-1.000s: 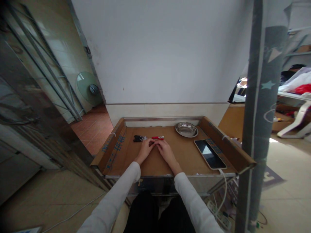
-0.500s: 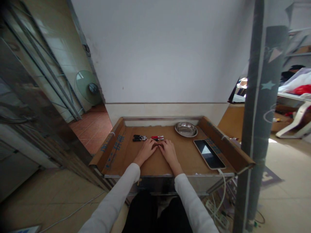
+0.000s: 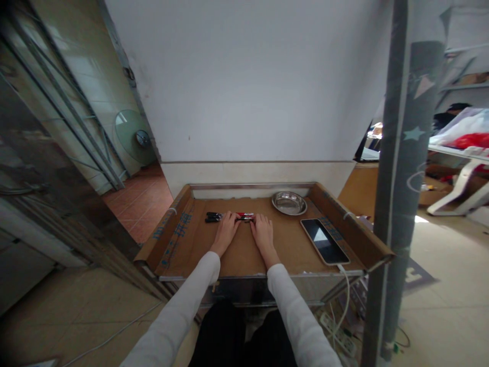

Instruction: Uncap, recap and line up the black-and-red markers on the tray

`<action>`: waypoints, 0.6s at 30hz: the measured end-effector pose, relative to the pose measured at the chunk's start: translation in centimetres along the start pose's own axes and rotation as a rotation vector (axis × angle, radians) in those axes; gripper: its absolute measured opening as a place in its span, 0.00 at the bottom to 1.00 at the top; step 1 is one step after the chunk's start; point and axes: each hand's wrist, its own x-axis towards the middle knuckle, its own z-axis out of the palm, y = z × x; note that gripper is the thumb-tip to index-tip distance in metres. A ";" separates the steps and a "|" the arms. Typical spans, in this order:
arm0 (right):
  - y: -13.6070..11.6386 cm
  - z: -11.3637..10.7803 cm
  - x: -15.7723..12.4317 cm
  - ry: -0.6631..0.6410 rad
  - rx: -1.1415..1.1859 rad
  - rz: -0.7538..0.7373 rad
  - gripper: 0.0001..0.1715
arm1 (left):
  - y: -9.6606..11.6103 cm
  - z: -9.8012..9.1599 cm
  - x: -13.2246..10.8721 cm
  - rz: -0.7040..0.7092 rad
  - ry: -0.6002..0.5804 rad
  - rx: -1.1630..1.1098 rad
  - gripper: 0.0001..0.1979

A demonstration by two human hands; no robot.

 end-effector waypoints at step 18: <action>-0.7 -1.1 -2.0 -0.078 0.011 -0.059 0.13 | -2.8 -3.6 -4.1 -0.303 0.115 0.314 0.10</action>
